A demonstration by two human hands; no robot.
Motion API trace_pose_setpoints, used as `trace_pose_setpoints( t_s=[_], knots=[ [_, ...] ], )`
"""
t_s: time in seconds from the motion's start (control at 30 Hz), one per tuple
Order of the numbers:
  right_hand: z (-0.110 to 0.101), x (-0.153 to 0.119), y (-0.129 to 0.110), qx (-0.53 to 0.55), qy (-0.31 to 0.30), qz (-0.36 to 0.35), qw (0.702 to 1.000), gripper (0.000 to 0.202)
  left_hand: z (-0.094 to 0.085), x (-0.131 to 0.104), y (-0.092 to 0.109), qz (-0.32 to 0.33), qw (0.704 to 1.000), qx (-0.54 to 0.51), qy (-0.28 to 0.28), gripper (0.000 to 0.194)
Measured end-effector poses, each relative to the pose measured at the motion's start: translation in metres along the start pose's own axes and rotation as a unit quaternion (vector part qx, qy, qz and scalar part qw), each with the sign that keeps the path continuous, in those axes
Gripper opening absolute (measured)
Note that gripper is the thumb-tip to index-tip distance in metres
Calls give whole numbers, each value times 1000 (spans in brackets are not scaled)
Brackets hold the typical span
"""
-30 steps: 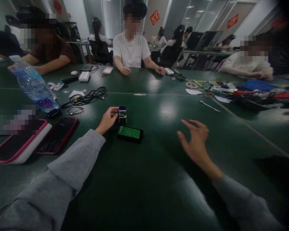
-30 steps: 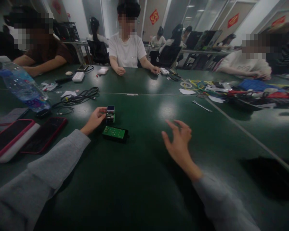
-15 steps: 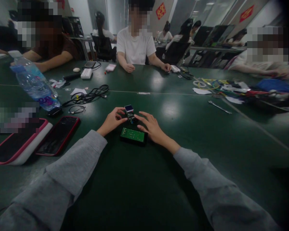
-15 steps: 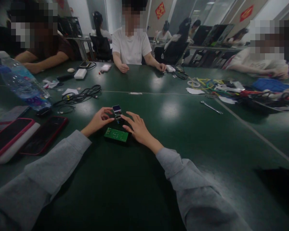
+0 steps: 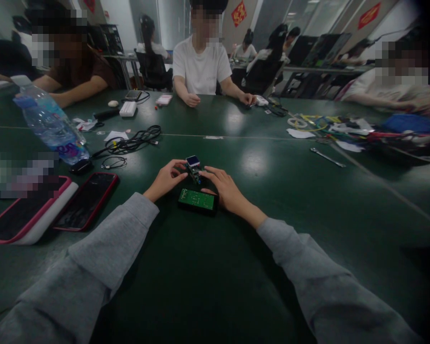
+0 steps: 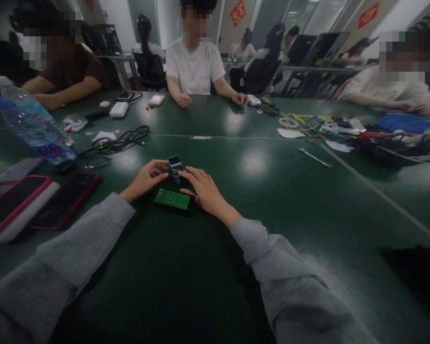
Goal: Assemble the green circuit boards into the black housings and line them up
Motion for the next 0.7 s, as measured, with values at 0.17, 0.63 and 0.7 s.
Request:
trace_pose_setpoints(
  t_s=[0.17,0.63,0.7],
  knots=[
    [-7,2,5,27,59,44,997,28,0,0,-2,-4,1000,4,7,39],
    [-6,-2,39,189,124,189,956,29,0,0,-6,-2,1000,3,5,38],
    [-4,-2,43,208,118,205,949,30,0,0,-6,-4,1000,0,7,38]
  ],
)
Point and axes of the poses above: each hand's wrist, its own x-axis towards the middle knuckle, its own z-axis out of the palm, y = z × x, the point moved 5 cm from there along x, towards the middle knuckle, and after that the axes turned 4 degrees about z, right-handed, at the moved point
